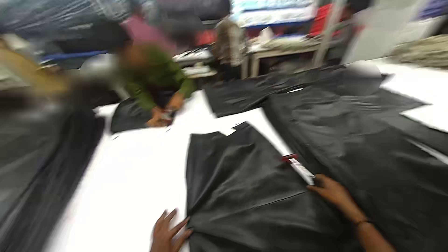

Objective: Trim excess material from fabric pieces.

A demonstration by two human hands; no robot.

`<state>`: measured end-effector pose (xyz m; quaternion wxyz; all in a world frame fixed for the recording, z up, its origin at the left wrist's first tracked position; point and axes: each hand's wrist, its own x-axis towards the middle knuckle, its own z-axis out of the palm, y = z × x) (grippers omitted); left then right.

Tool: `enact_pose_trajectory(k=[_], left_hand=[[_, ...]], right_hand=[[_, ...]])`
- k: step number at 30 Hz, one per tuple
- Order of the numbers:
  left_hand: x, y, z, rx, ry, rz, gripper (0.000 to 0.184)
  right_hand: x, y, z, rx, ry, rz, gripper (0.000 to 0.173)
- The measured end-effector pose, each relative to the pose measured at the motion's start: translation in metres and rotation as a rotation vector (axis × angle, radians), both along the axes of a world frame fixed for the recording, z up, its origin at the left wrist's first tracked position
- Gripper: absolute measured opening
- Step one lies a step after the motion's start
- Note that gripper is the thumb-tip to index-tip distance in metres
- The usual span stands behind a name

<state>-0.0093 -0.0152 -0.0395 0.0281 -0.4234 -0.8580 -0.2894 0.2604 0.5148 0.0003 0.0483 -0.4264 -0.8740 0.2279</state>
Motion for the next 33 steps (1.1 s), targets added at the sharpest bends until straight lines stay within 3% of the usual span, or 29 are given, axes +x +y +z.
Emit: enact_pose_trajectory(k=[4,8,13,16,18,21,25,28,30,33], left_hand=[[-0.009,-0.010,-0.011,-0.108,0.009,0.049,0.052],[-0.011,-0.013,-0.008,-0.210,-0.047,0.036,0.061],[-0.013,-0.015,-0.006,-0.231,-0.066,0.021,0.070],[-0.014,-0.014,-0.008,-0.219,-0.063,0.022,0.071],[-0.015,-0.012,-0.006,-0.235,-0.060,0.036,0.073],[-0.019,-0.009,-0.002,-0.296,-0.042,0.055,0.080],[-0.025,-0.007,-0.001,-0.341,-0.054,0.045,0.087],[-0.026,-0.006,0.001,-0.372,-0.094,0.040,0.092],[-0.026,-0.006,0.001,-0.387,-0.098,0.039,0.095],[-0.027,-0.006,0.003,-0.404,-0.123,0.033,0.097]], right_hand=[[0.003,-0.004,-0.017,0.164,0.075,0.009,0.041],[-0.006,-0.045,0.014,0.164,0.183,0.032,0.043],[-0.035,-0.168,0.069,-0.322,0.375,0.188,0.042],[-0.051,-0.242,0.063,-0.653,0.365,0.273,0.049],[-0.059,-0.276,0.052,-0.756,0.319,0.370,0.058],[-0.070,-0.313,0.052,-0.644,0.369,0.559,0.058],[-0.078,-0.338,0.050,-0.246,0.533,0.745,0.051],[-0.083,-0.346,0.020,-0.022,0.369,0.798,0.044],[-0.088,-0.345,0.009,-0.042,0.214,0.797,0.047],[-0.094,-0.348,0.035,-0.150,0.409,0.723,0.049]])
